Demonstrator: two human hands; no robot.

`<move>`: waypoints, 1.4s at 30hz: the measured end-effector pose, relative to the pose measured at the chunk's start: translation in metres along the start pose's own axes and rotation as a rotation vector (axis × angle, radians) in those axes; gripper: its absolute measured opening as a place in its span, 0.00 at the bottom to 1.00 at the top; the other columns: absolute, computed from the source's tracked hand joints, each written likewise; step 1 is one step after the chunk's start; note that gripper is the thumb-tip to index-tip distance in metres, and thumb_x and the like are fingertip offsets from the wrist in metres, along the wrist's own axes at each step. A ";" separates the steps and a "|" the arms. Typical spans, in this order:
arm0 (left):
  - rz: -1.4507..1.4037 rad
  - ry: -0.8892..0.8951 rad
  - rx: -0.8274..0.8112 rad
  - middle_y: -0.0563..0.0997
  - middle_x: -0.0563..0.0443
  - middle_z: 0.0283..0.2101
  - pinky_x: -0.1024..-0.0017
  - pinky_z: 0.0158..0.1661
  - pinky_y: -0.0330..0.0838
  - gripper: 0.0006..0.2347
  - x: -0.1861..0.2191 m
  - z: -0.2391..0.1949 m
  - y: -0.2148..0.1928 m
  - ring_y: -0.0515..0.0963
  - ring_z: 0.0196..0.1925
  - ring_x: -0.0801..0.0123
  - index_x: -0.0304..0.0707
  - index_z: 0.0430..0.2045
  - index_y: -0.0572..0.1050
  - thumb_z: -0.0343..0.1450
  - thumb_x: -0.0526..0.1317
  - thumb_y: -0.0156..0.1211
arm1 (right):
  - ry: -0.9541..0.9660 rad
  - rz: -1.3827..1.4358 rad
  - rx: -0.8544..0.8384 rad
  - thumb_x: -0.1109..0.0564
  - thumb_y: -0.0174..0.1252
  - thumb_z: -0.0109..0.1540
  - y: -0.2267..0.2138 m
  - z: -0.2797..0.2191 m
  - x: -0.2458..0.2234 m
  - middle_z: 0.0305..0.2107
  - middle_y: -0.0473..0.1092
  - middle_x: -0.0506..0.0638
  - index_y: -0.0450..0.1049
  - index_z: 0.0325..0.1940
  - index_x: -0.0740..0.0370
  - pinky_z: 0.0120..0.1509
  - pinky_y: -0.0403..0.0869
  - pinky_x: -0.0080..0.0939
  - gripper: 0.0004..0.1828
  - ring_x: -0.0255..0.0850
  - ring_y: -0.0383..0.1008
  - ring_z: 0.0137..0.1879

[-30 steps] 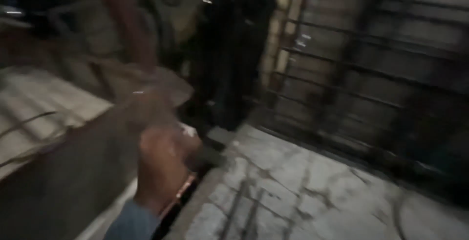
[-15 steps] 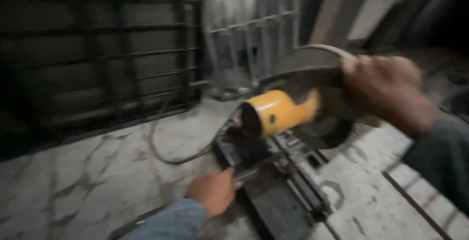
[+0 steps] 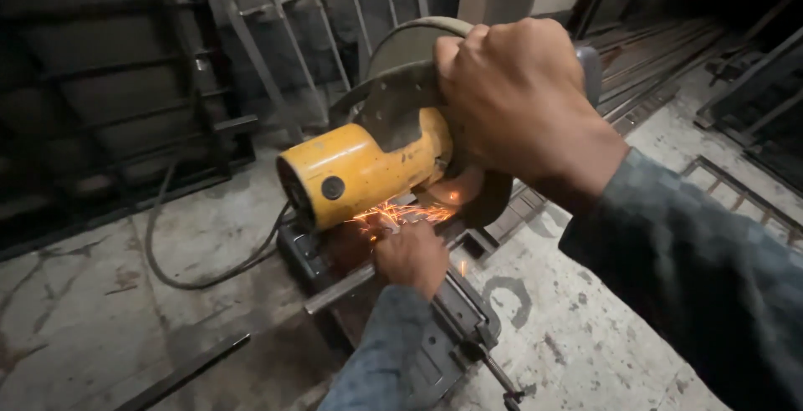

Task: Measure and cut a metal bar using a circular saw.

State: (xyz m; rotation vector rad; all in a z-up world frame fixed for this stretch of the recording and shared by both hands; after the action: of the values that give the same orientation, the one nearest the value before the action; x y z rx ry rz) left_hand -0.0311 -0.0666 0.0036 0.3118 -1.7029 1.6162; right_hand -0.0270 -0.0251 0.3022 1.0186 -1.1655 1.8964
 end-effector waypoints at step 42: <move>-0.031 -0.084 -0.022 0.84 0.41 0.39 0.48 0.43 0.76 0.11 -0.002 0.025 -0.007 0.83 0.44 0.43 0.42 0.33 0.82 0.68 0.49 0.62 | 0.034 0.086 -0.163 0.46 0.71 0.53 0.020 -0.005 -0.017 0.14 0.71 0.49 0.81 0.36 0.57 0.14 0.65 0.40 0.16 0.39 0.70 0.16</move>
State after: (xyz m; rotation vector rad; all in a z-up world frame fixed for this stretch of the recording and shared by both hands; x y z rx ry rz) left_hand -0.0338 -0.0921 0.0100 0.3984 -1.7689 1.5809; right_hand -0.0379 -0.0301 0.2779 0.8567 -1.3392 1.8431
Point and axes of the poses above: each hand's wrist, its own z-axis towards the middle knuckle, its own y-axis out of the palm, x = y × z, the point moved 7 cm from there along z, towards the middle knuckle
